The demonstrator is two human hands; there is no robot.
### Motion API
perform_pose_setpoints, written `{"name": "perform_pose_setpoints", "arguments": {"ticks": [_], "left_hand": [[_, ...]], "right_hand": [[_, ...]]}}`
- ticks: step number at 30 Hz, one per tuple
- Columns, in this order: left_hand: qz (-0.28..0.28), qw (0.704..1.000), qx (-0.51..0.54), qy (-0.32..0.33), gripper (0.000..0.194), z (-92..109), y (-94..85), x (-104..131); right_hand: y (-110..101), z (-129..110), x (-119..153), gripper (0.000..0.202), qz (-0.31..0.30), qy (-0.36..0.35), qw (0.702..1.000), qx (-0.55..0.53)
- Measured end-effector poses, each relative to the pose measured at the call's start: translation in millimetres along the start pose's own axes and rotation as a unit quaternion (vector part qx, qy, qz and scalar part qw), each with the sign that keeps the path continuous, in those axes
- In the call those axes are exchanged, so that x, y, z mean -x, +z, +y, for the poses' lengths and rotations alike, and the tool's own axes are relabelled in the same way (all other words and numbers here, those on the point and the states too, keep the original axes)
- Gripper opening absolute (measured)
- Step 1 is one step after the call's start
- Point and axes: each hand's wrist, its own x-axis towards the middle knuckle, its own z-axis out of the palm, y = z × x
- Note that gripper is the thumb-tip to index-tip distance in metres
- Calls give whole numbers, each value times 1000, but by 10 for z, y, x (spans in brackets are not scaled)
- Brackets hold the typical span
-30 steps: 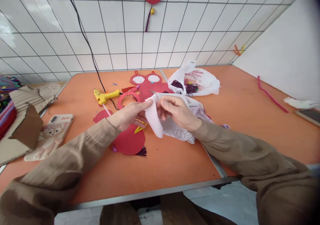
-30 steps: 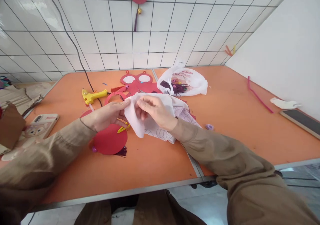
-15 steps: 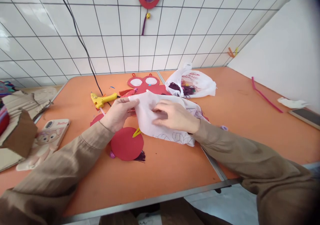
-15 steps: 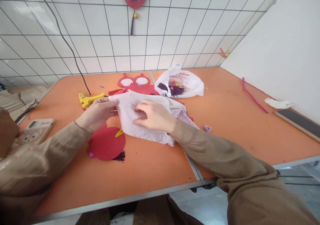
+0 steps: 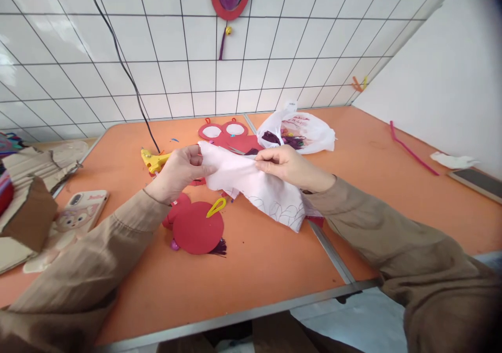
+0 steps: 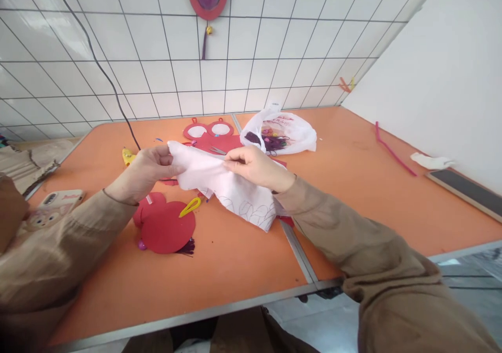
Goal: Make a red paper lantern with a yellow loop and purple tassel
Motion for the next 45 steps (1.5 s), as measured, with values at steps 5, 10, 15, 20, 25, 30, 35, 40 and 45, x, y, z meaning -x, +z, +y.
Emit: {"name": "perform_pose_setpoints", "arguments": {"ticks": [5,10,15,20,25,30,35,40,45], "left_hand": [[8,999,-31,42,93,63,-85,15],[-48,995,-77,44,58,59,-103,10],[-14,990,-135,40,20,85,-61,26],[2,988,-152,29,18,89,-35,31],[11,986,-163,22,20,78,-46,28],[24,981,-183,55,26,99,-47,49],[70,964,-240,88,21,165,-22,83],[84,952,-265,127,16,247,-18,134],[44,953,-257,153,15,305,-41,164]], "right_hand": [[-36,-82,-10,32,-8,-16,999,-29],[-48,-78,-13,30,-18,-31,999,-19],[-2,-25,3,21,-34,-32,999,-26],[54,-8,29,28,-14,-34,995,97],[83,20,25,9,15,-69,985,156],[92,-20,67,19,93,-147,960,221],[76,-84,107,21,65,-97,982,146],[91,-115,89,19,49,-60,996,40],[113,-161,85,11,100,-39,994,-3]]}}
